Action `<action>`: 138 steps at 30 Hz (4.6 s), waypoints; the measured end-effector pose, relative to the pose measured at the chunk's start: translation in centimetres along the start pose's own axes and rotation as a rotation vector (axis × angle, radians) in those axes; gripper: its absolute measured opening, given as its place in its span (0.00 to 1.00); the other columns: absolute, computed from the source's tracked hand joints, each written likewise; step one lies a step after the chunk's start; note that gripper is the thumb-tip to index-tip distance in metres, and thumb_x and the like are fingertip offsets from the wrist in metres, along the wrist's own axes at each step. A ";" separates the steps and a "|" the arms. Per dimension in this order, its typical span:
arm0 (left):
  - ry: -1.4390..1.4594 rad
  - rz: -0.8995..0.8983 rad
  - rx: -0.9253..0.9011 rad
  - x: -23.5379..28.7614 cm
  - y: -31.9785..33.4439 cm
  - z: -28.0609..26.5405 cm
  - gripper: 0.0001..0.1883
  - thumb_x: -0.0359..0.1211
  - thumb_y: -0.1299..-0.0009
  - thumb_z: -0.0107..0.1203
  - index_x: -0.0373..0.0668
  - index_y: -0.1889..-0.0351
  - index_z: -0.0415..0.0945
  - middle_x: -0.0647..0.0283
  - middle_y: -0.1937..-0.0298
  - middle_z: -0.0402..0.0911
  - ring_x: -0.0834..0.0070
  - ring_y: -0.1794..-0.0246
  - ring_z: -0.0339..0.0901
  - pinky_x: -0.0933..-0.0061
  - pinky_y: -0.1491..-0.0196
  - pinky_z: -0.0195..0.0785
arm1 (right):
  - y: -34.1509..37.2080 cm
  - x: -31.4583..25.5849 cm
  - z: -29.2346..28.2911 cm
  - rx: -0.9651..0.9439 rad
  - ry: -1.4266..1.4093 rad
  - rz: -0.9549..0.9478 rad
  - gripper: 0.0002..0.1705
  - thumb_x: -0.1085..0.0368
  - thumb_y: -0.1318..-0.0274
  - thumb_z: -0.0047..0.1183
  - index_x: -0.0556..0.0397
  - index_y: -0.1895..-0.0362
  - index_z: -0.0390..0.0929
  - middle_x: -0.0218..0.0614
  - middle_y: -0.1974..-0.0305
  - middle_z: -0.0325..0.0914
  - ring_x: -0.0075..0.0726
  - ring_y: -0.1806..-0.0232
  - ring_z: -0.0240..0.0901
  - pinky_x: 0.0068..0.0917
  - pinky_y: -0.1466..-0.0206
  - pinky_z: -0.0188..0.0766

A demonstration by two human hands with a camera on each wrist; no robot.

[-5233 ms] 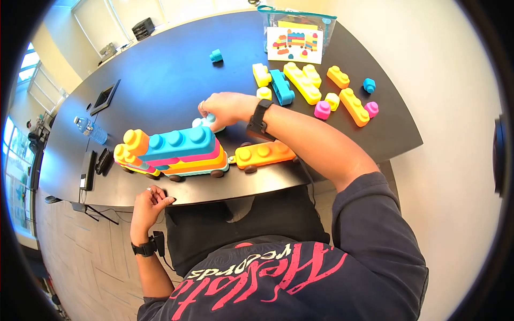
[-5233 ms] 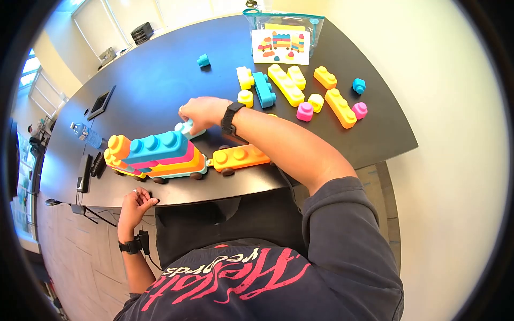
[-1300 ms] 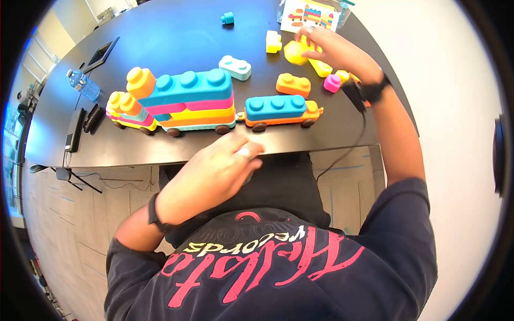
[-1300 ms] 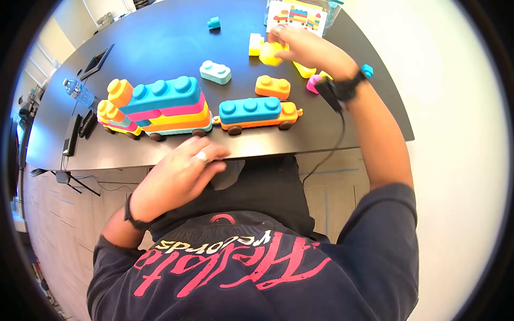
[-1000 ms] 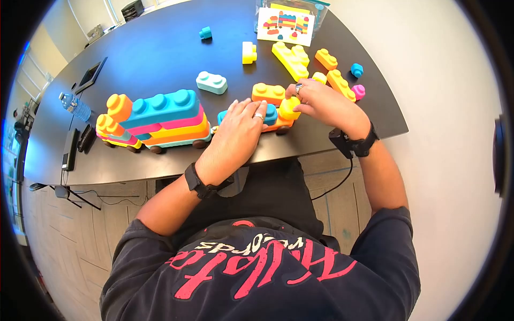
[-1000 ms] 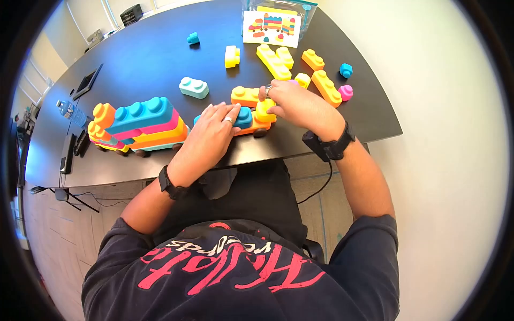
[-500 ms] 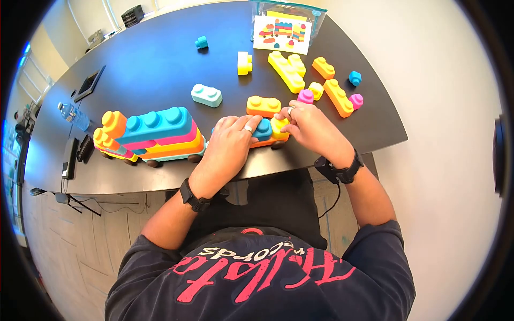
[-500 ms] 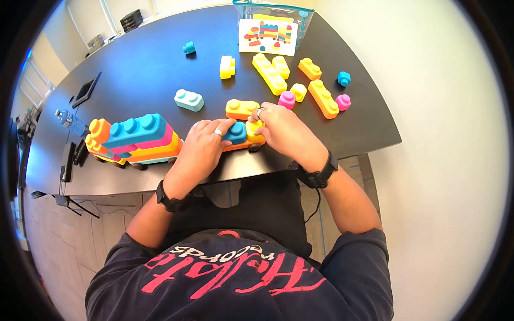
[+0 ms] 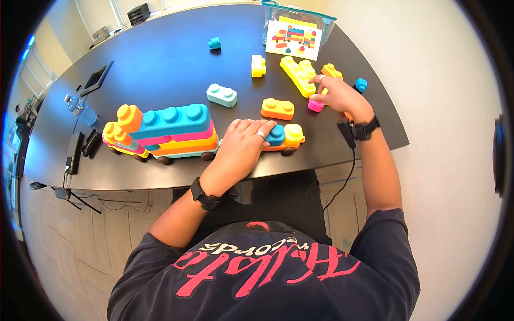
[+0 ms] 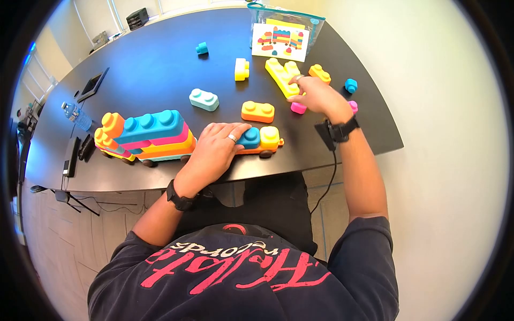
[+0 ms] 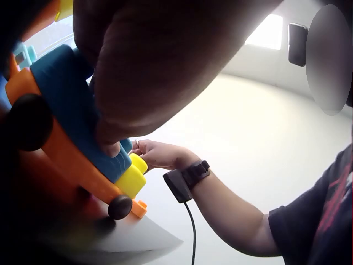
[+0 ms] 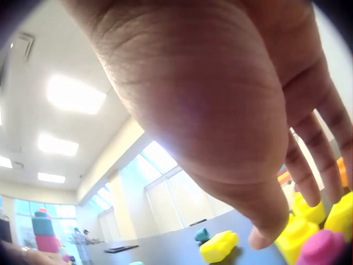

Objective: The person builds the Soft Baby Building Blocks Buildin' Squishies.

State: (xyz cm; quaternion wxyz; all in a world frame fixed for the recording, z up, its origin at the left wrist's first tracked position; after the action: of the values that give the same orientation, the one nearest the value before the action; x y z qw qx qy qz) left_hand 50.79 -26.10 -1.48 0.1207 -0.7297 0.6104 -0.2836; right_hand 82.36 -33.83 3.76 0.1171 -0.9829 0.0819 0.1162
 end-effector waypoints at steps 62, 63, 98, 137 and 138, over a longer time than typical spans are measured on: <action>0.127 -0.290 -0.020 -0.4 10.1 -0.5 0.27 0.36 0.29 0.69 0.37 0.36 0.73 0.46 0.33 0.70 0.44 0.31 0.70 0.49 0.29 0.67 | -8.1 15.8 2.4 0.005 0.381 0.569 0.22 0.56 0.37 0.63 0.58 0.46 0.80 0.57 0.43 0.84 0.61 0.38 0.80 0.52 0.39 0.78; 0.128 -0.285 -0.017 -0.4 10.1 -0.5 0.27 0.36 0.29 0.69 0.36 0.36 0.73 0.46 0.34 0.71 0.44 0.31 0.70 0.49 0.29 0.67 | -8.2 16.4 2.3 0.054 0.375 0.542 0.18 0.60 0.39 0.62 0.57 0.49 0.79 0.57 0.46 0.85 0.63 0.42 0.82 0.52 0.41 0.79; 0.139 -0.270 -0.026 -0.8 10.1 -0.4 0.47 0.37 0.29 0.71 0.28 0.19 0.55 0.39 0.30 0.71 0.43 0.29 0.70 0.52 0.26 0.65 | 7.0 -10.2 -0.2 -0.013 -0.260 -0.341 0.25 0.71 0.44 0.71 0.44 0.40 0.88 0.37 0.51 0.84 0.46 0.49 0.85 0.38 0.43 0.83; 0.123 -0.252 -0.031 -0.9 10.4 -0.7 0.46 0.39 0.28 0.70 0.27 0.20 0.56 0.39 0.28 0.70 0.43 0.27 0.68 0.52 0.25 0.64 | -12.7 0.3 0.6 -0.163 -0.130 0.296 0.34 0.38 0.32 0.62 0.57 0.42 0.83 0.46 0.56 0.86 0.44 0.54 0.84 0.43 0.51 0.82; 0.119 -0.245 -0.034 -0.8 10.5 -0.7 0.46 0.39 0.28 0.70 0.27 0.20 0.56 0.39 0.28 0.70 0.43 0.27 0.68 0.52 0.25 0.64 | -13.7 -1.7 1.1 -0.219 -0.161 0.260 0.33 0.39 0.31 0.61 0.57 0.44 0.82 0.43 0.58 0.85 0.43 0.56 0.83 0.43 0.53 0.82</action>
State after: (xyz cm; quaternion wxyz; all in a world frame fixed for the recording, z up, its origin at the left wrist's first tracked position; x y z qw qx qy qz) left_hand 41.70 -27.61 -6.62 0.0364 -0.7827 0.5273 -0.3286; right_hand 83.10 -20.16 6.06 -0.0003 -0.9584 0.1857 0.2169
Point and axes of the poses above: each hand's wrist, its own y-axis away from the middle knuckle, its own z-axis out of the palm, x = y × z, the point moved 2 cm from there along -y, towards the middle knuckle
